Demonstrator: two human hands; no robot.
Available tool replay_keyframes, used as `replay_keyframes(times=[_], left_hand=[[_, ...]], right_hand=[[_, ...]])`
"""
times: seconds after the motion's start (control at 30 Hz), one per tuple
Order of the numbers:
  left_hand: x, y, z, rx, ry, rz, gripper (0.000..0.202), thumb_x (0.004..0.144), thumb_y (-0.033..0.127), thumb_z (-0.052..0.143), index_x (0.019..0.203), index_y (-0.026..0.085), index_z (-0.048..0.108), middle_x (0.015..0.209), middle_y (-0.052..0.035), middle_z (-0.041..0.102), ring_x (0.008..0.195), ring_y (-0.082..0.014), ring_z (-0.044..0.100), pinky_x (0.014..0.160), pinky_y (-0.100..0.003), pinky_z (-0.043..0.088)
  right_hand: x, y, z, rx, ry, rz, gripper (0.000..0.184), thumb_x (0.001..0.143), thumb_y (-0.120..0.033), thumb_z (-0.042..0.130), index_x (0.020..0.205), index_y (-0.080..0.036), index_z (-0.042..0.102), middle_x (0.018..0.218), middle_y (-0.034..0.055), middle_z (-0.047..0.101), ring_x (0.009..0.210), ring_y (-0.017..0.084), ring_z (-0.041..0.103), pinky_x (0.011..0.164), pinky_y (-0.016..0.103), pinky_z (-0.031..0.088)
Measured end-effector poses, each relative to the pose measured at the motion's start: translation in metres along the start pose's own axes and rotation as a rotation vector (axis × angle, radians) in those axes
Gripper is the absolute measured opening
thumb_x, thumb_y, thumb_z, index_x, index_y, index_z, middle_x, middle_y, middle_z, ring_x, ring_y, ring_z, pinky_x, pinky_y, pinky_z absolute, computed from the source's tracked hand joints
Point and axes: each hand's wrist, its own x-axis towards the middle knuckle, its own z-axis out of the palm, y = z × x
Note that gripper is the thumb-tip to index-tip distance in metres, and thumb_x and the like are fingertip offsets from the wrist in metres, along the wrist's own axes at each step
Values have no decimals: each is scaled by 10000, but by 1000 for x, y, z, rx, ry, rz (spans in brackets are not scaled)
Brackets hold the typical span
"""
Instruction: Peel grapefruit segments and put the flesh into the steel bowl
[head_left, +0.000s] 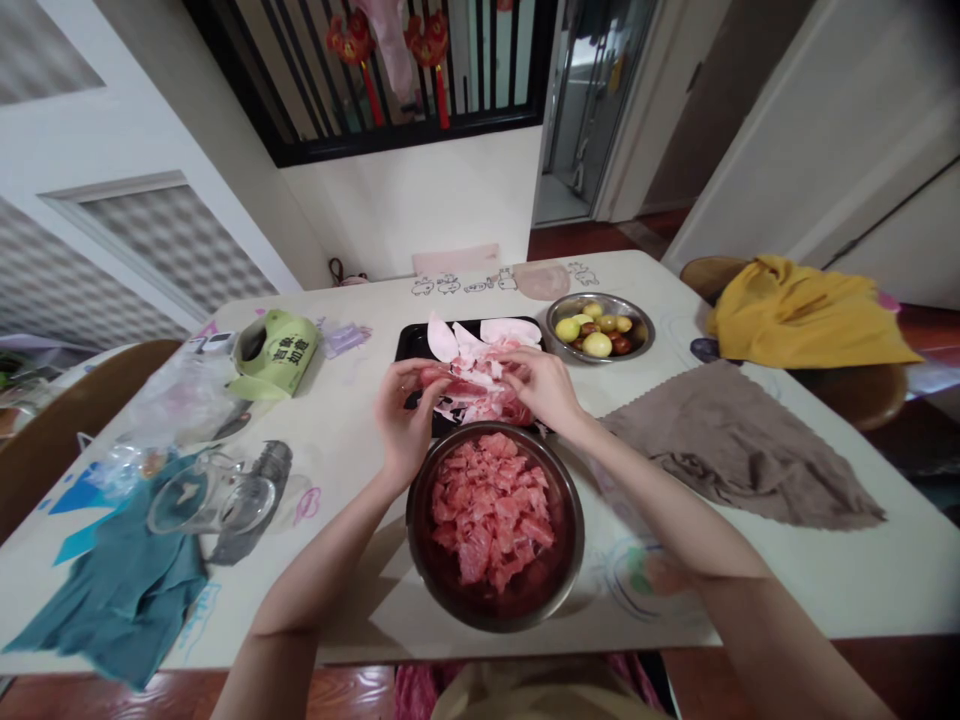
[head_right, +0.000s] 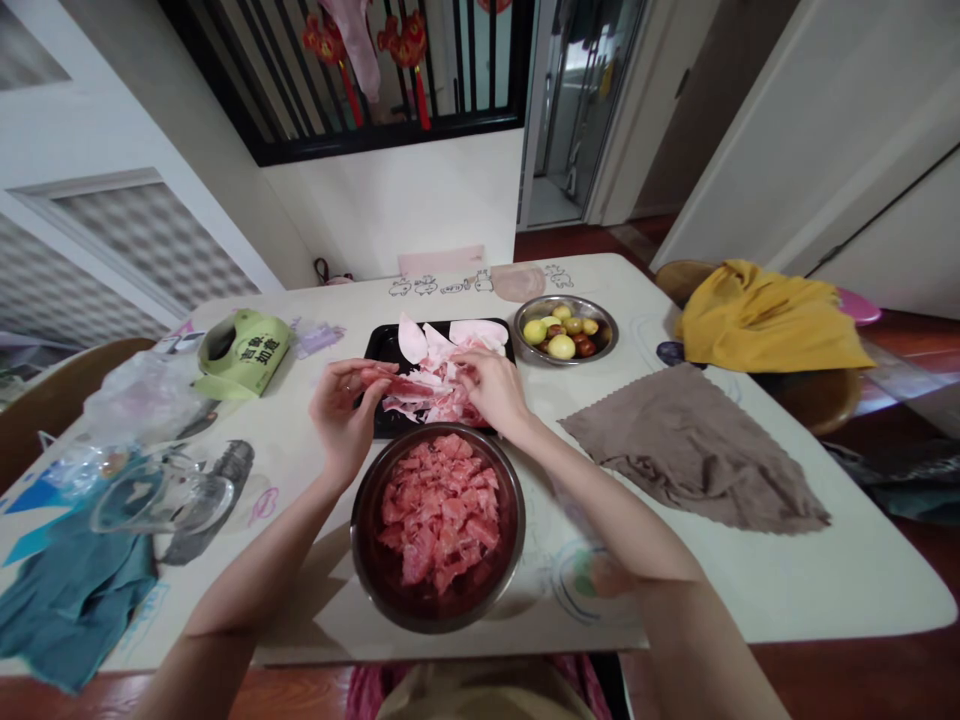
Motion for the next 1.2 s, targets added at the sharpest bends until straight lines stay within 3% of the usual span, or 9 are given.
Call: replay_keyframes(times=[0.17,0.3,0.5,0.7,1.07,1.2], left_hand=[[2,-3,1,-47,-22,-83,168,897,241,733,988,185,604,918,-52,750,899,-163,759,780,-268,618],[2,-3,3,-77,-22,-113,197,886,261,746,955,191,576,891,-38,723,886,-158,750,706,-228,616],[-1,-4,4,-65,-7,-54,194,915,269,719,978,198,550,946,-39,679,921,-147,729,696,-215,619],[-9,-4,4,74,-47,63,152,940,232,688,1028,194,571,1001,-52,709,986,-155,723,750,-248,629],[-21,3,6,129,-145,194,158,919,162,707,1007,206,584,1052,-50,746,1036,-171,741,797,-279,643],[-21,6,5,257,-176,204,323,898,197,747,1194,219,621,1137,-67,758,1032,-175,757,851,-293,655]], right_hand=[[1,-4,-7,-43,-23,-38,143,900,-216,671,982,-208,788,1014,64,782,937,239,710,821,361,539],[0,-9,-11,-165,53,-95,135,904,-181,658,970,-186,776,953,78,748,921,258,671,820,385,524],[-8,-28,-12,-82,142,-183,177,967,-194,567,1025,-209,734,947,62,727,920,226,660,829,373,530],[-18,-49,-12,-150,213,-390,138,967,-202,601,1013,-194,730,924,67,710,897,210,619,811,360,538],[-21,-45,-10,-388,274,-600,62,926,-160,647,953,-175,701,873,34,743,826,189,610,722,336,485],[-20,-46,-12,-443,318,-693,54,918,-145,660,955,-157,696,852,33,754,805,177,616,688,323,473]])
